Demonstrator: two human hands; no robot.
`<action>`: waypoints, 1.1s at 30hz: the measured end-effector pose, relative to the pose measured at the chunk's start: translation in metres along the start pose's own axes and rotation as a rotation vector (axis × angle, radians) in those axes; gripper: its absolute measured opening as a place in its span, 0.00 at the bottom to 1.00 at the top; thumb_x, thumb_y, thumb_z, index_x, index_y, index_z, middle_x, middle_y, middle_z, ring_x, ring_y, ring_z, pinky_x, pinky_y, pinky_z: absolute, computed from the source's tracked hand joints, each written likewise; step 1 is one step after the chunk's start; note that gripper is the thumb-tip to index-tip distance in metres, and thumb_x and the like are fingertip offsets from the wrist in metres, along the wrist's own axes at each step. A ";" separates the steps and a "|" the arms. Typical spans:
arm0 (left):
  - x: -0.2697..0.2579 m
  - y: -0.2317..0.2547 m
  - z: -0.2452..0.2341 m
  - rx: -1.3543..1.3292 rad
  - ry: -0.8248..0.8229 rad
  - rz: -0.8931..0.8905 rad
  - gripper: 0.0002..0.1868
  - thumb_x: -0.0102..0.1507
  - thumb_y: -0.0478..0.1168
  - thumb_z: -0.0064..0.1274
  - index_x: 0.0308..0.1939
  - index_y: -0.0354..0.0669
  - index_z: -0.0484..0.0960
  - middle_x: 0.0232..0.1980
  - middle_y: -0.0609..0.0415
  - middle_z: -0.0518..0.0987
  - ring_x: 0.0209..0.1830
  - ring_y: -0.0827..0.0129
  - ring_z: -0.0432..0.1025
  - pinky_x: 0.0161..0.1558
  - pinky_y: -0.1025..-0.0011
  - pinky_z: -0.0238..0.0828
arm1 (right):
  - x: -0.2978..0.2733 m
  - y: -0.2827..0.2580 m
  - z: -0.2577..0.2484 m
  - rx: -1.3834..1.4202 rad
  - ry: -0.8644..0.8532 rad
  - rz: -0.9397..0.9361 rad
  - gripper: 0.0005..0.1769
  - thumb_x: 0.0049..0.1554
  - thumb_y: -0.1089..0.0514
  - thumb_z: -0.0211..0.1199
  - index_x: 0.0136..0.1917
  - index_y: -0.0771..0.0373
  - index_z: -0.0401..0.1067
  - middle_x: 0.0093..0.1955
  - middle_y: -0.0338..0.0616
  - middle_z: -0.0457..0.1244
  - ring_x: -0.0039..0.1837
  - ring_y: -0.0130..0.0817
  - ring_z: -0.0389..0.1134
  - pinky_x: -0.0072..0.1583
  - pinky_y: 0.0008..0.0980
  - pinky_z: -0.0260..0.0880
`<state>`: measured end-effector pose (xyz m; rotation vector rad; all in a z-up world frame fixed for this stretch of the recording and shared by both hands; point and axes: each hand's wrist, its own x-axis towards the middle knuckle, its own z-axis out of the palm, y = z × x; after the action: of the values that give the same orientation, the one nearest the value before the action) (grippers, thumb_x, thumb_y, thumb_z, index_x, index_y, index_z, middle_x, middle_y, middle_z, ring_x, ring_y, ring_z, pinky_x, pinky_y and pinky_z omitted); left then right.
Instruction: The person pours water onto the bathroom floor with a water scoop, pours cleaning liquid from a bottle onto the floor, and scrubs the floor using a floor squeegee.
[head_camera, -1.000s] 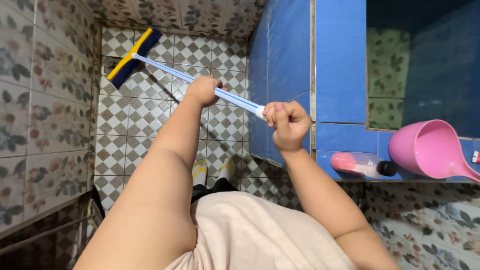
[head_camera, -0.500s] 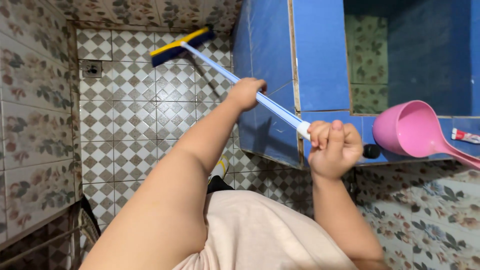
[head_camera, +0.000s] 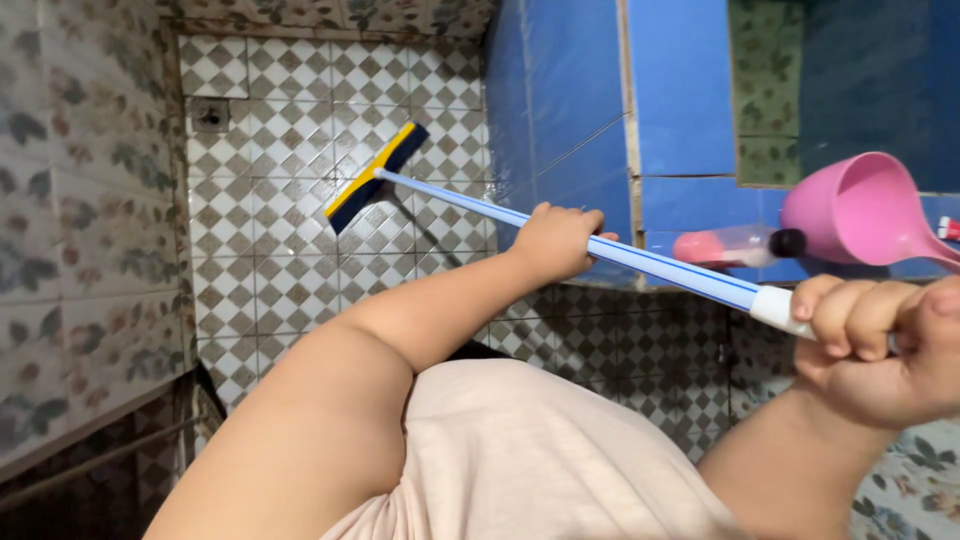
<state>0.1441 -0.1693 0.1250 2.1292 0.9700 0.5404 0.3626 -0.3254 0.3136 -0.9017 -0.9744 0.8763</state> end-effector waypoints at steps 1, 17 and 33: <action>-0.012 -0.007 -0.006 0.001 0.004 -0.011 0.19 0.68 0.57 0.46 0.38 0.48 0.80 0.34 0.50 0.83 0.37 0.50 0.77 0.45 0.50 0.66 | 0.001 0.004 0.015 0.005 -0.007 0.007 0.20 0.80 0.58 0.45 0.43 0.60 0.60 0.27 0.40 0.48 0.29 0.32 0.48 0.38 0.35 0.54; -0.119 -0.103 -0.023 0.238 0.289 -0.287 0.20 0.67 0.56 0.51 0.33 0.45 0.84 0.34 0.49 0.83 0.40 0.50 0.77 0.45 0.52 0.67 | -0.024 0.106 0.100 0.187 -0.453 0.074 0.20 0.73 0.61 0.50 0.37 0.58 0.57 0.24 0.40 0.49 0.28 0.31 0.52 0.45 0.39 0.63; -0.056 0.163 0.219 -0.099 0.009 0.043 0.09 0.58 0.46 0.59 0.36 0.47 0.83 0.39 0.48 0.83 0.45 0.50 0.77 0.46 0.52 0.73 | -0.070 -0.085 -0.320 0.144 -0.129 0.101 0.24 0.71 0.47 0.44 0.34 0.54 0.53 0.22 0.32 0.46 0.27 0.27 0.48 0.39 0.32 0.54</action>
<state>0.3209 -0.3834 0.1020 2.0651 0.8861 0.6068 0.6554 -0.4907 0.2783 -0.7843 -0.9693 1.0878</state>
